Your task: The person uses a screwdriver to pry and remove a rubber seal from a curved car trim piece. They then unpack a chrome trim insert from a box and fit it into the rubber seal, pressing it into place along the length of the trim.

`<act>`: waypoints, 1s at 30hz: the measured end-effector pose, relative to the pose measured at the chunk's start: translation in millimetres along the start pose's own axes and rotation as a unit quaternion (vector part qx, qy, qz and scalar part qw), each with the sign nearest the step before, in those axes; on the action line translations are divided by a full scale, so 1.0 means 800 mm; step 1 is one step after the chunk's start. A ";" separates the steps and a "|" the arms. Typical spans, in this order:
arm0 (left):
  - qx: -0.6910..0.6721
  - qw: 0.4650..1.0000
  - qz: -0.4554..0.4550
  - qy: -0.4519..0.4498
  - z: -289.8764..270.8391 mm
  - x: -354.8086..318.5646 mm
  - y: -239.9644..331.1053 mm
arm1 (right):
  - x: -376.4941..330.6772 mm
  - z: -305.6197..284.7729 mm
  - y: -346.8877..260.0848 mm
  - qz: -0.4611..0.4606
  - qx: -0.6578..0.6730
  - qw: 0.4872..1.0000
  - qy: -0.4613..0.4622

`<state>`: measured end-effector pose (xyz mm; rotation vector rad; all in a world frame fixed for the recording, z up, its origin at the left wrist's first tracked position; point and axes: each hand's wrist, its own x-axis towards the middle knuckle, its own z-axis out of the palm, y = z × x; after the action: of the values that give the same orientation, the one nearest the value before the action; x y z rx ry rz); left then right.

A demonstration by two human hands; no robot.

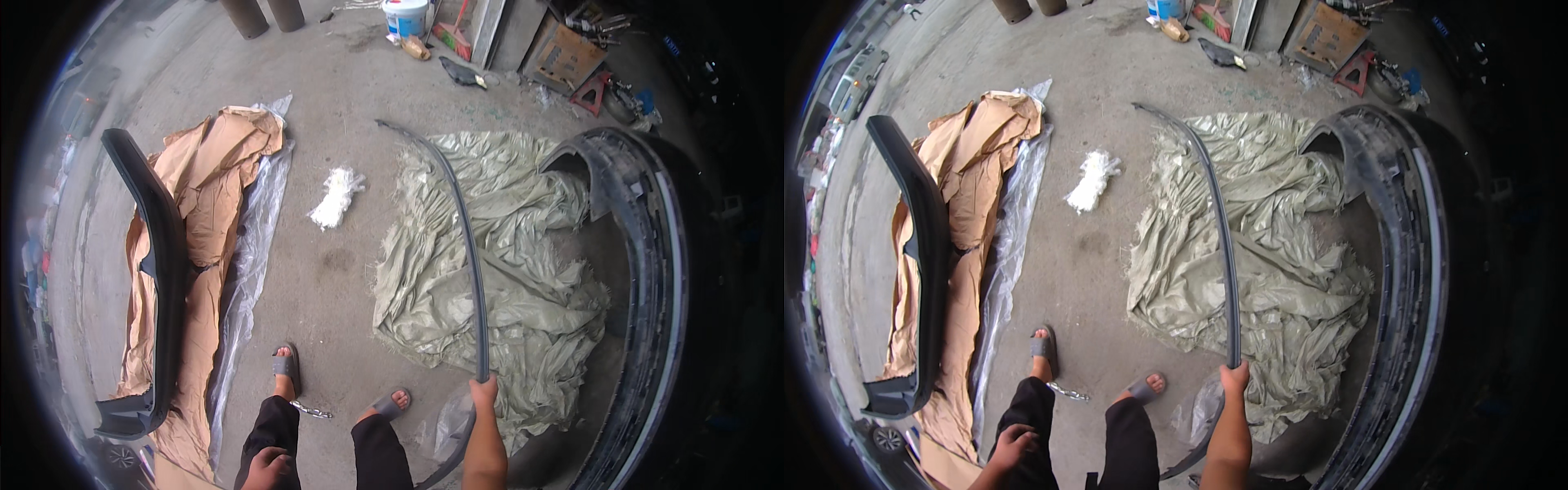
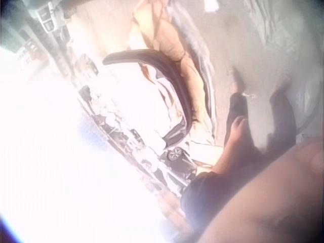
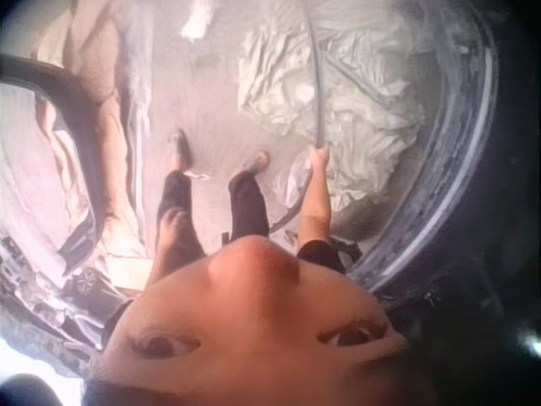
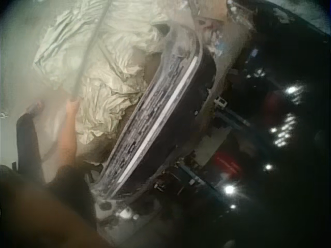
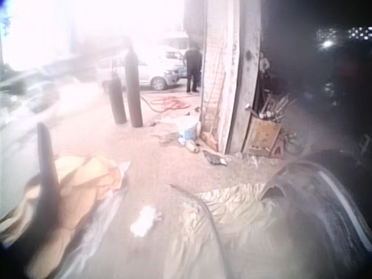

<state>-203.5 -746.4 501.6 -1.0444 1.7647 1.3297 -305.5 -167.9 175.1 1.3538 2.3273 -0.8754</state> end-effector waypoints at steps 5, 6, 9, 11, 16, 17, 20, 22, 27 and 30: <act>-0.023 0.996 0.079 -0.021 -0.061 -0.025 0.036 | -0.143 -0.159 -0.070 0.003 -0.024 0.999 0.046; -0.048 0.994 0.095 -0.022 -0.076 -0.033 0.045 | -0.173 -0.189 -0.081 0.028 -0.052 0.997 0.050; -0.070 0.988 0.131 -0.030 -0.122 -0.053 0.085 | -0.272 -0.275 -0.118 0.033 -0.133 0.985 0.101; -0.101 0.984 0.127 -0.072 -0.154 -0.064 0.122 | -0.337 -0.341 -0.159 0.079 -0.193 0.977 0.040; 0.077 0.962 0.257 -0.043 -0.250 -0.105 0.216 | -0.571 -0.455 -0.300 0.037 -0.239 0.967 0.079; 0.136 0.938 0.319 -0.004 -0.271 -0.109 0.237 | -0.619 -0.468 -0.330 0.022 -0.237 0.967 0.087; 0.064 0.940 0.333 -0.051 -0.332 -0.108 0.288 | -0.745 -0.480 -0.401 -0.026 -0.226 0.966 0.121; -0.021 0.949 0.295 -0.107 -0.372 -0.102 0.316 | -0.797 -0.473 -0.441 -0.070 -0.213 0.961 0.161; -0.276 0.911 0.254 -0.173 -0.452 -0.101 0.367 | -0.854 -0.435 -0.528 -0.311 -0.183 0.916 0.173; -0.444 0.843 0.229 -0.199 -0.478 -0.120 0.396 | -0.865 -0.411 -0.583 -0.403 -0.182 0.890 0.112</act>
<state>-464.3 -1049.0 811.3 -0.6789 1.0731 2.5907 -345.1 -593.3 963.9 0.3098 3.0782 -0.4161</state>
